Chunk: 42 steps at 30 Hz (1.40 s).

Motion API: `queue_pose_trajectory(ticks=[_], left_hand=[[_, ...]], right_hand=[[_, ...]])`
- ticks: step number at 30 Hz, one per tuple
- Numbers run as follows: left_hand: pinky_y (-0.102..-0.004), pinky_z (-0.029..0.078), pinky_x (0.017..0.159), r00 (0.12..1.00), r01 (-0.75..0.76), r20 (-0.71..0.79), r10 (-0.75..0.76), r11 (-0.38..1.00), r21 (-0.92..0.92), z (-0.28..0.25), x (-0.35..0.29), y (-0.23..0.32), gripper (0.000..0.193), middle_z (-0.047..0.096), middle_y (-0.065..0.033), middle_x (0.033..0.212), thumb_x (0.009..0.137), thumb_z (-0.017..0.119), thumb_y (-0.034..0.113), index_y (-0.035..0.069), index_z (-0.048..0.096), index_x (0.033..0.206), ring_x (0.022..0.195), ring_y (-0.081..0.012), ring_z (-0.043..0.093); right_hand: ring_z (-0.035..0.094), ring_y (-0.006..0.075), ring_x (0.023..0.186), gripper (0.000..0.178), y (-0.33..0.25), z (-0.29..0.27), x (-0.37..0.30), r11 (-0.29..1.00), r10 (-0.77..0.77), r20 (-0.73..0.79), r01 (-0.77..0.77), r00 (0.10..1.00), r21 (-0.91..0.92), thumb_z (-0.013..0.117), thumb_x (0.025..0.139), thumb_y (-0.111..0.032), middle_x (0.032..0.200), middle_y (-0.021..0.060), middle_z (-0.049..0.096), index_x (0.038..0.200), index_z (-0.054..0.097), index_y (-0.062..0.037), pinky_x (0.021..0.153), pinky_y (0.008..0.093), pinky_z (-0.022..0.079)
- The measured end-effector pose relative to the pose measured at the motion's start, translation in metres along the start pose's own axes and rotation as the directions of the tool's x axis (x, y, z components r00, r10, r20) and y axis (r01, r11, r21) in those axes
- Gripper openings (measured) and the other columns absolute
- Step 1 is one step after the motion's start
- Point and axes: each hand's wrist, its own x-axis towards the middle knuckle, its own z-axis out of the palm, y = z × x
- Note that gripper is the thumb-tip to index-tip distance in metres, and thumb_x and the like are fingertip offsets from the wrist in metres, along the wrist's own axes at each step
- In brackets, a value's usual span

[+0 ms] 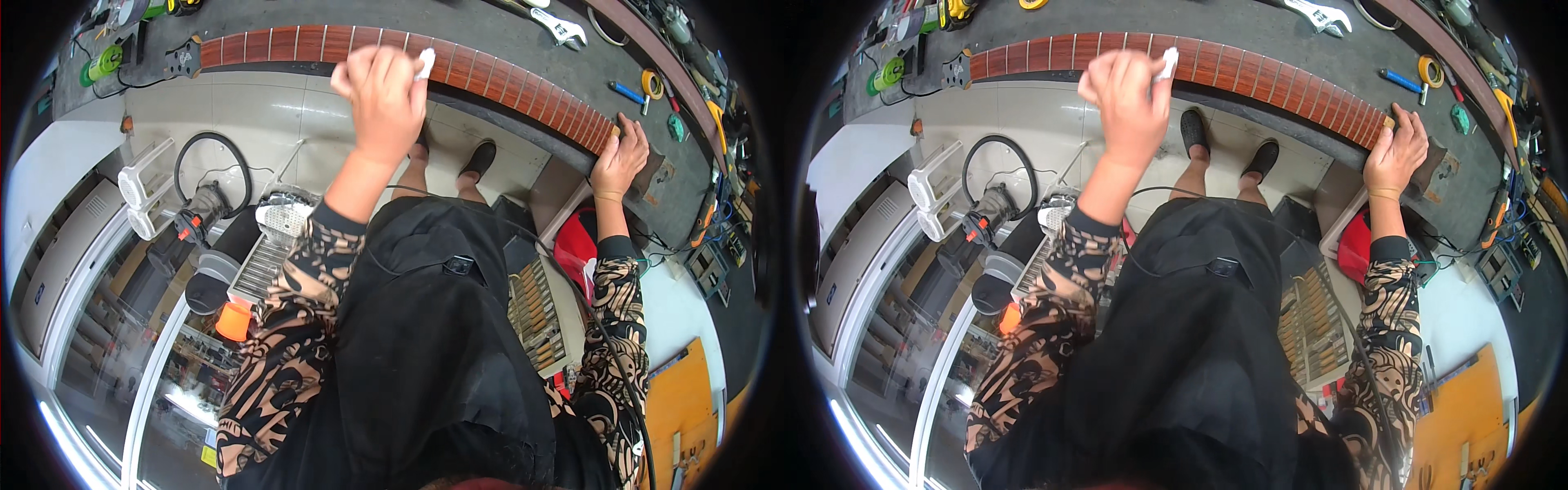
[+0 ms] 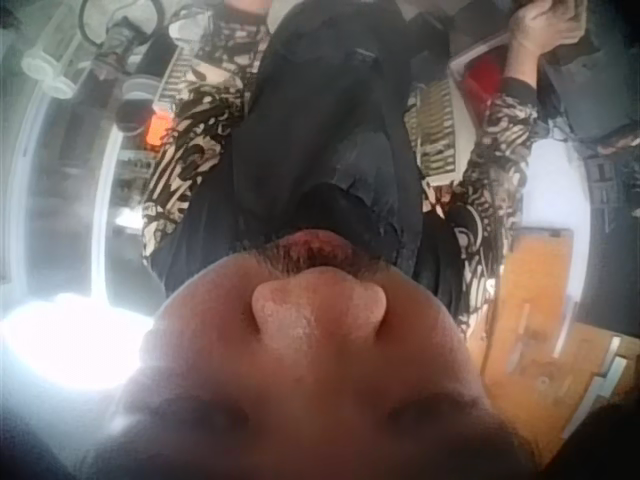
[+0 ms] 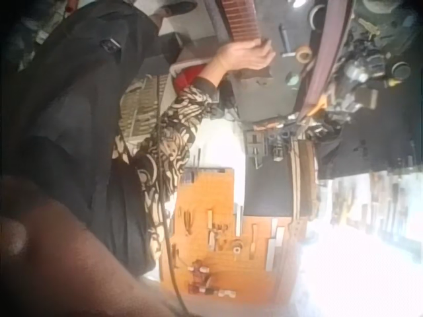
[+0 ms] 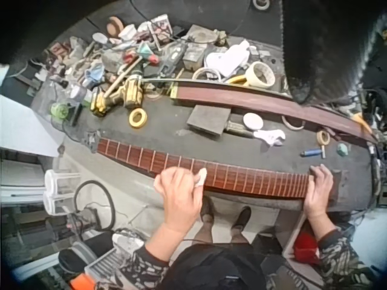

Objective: The person uses an electric sander to smooth the back of a yellow guitar neck. They then wipe the neck with a white cloth, applying a liquid from a bottle to clean and finish the surface. The person works on both the back and the fretboard of the neck.

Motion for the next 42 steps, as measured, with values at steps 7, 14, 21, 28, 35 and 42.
queue_pose_trajectory(ticks=[7, 14, 21, 28, 35, 42], left_hand=[[-0.046, 0.03, 0.105, 1.0, 0.019, 0.008, -0.019, 1.0, -0.003, -0.027, -0.008, -0.014, 0.015, 0.073, 0.0054, 0.099, 0.086, 0.088, 0.015, 0.018, 0.078, 0.097, 0.117, -0.0224, 0.062], [-0.0501, 0.033, 0.103, 0.998, -0.065, -0.015, 0.065, 0.998, -0.012, 0.0, 0.049, 0.007, 0.01, 0.068, -0.003, 0.098, 0.092, 0.081, 0.013, 0.013, 0.071, 0.095, 0.112, -0.0292, 0.061], [-0.0455, 0.031, 0.103, 0.999, -0.03, -0.023, 0.03, 1.0, -0.006, -0.012, -0.026, -0.004, 0.015, 0.075, 0.0047, 0.101, 0.087, 0.086, 0.014, 0.018, 0.08, 0.1, 0.111, -0.0222, 0.063], [-0.0431, 0.032, 0.101, 0.99, 0.125, -0.068, -0.126, 0.992, -0.023, -0.039, -0.041, -0.022, 0.008, 0.075, 0.0053, 0.099, 0.1, 0.084, 0.024, 0.017, 0.081, 0.104, 0.101, -0.018, 0.065], [-0.0519, 0.035, 0.099, 0.999, -0.018, -0.048, 0.013, 0.995, -0.1, -0.037, 0.008, -0.009, 0.009, 0.066, -0.0063, 0.096, 0.095, 0.078, 0.013, 0.011, 0.069, 0.094, 0.112, -0.0317, 0.061], [-0.0526, 0.036, 0.101, 0.982, -0.13, -0.14, 0.125, 0.991, -0.024, -0.009, 0.039, -0.018, 0.006, 0.066, -0.0065, 0.104, 0.096, 0.075, 0.013, 0.01, 0.069, 0.096, 0.112, -0.0322, 0.058]], right_hand=[[0.047, 0.0347, 0.153, 0.048, -0.002, -0.001, -0.005, 1.0, 0.017, -0.002, -0.017, 1.0, -0.002, 0.054, 0.11, -0.024, 0.157, 0.0151, 0.057, 0.156, 0.065, -0.0189, 0.13, 0.0534, 0.03], [0.047, 0.0341, 0.153, 0.047, 0.005, 0.004, 0.0, 1.0, -0.017, -0.01, 0.017, 1.0, 0.0, 0.053, 0.111, -0.026, 0.156, 0.0157, 0.057, 0.156, 0.066, -0.0191, 0.129, 0.053, 0.03], [0.049, 0.0346, 0.151, 0.045, 0.005, 0.002, -0.003, 1.0, -0.025, -0.028, 0.025, 0.999, -0.008, 0.053, 0.113, -0.028, 0.155, 0.0156, 0.058, 0.154, 0.066, -0.0192, 0.129, 0.053, 0.031], [0.052, 0.0337, 0.15, 0.042, 0.006, 0.005, -0.005, 0.999, -0.037, -0.077, 0.036, 0.996, -0.013, 0.054, 0.114, -0.031, 0.151, 0.0141, 0.06, 0.151, 0.069, -0.0202, 0.127, 0.0528, 0.034], [0.059, 0.0338, 0.137, 0.032, 0.014, 0.023, 0.009, 0.992, 0.105, -0.159, -0.092, 0.982, 0.088, 0.058, 0.113, -0.03, 0.138, 0.0125, 0.069, 0.134, 0.077, -0.0139, 0.121, 0.049, 0.041], [0.061, 0.0345, 0.133, 0.03, 0.009, 0.022, 0.011, 0.995, 0.089, -0.201, -0.079, 0.976, 0.056, 0.056, 0.113, -0.025, 0.133, 0.0129, 0.071, 0.129, 0.077, -0.0109, 0.119, 0.0495, 0.042]])
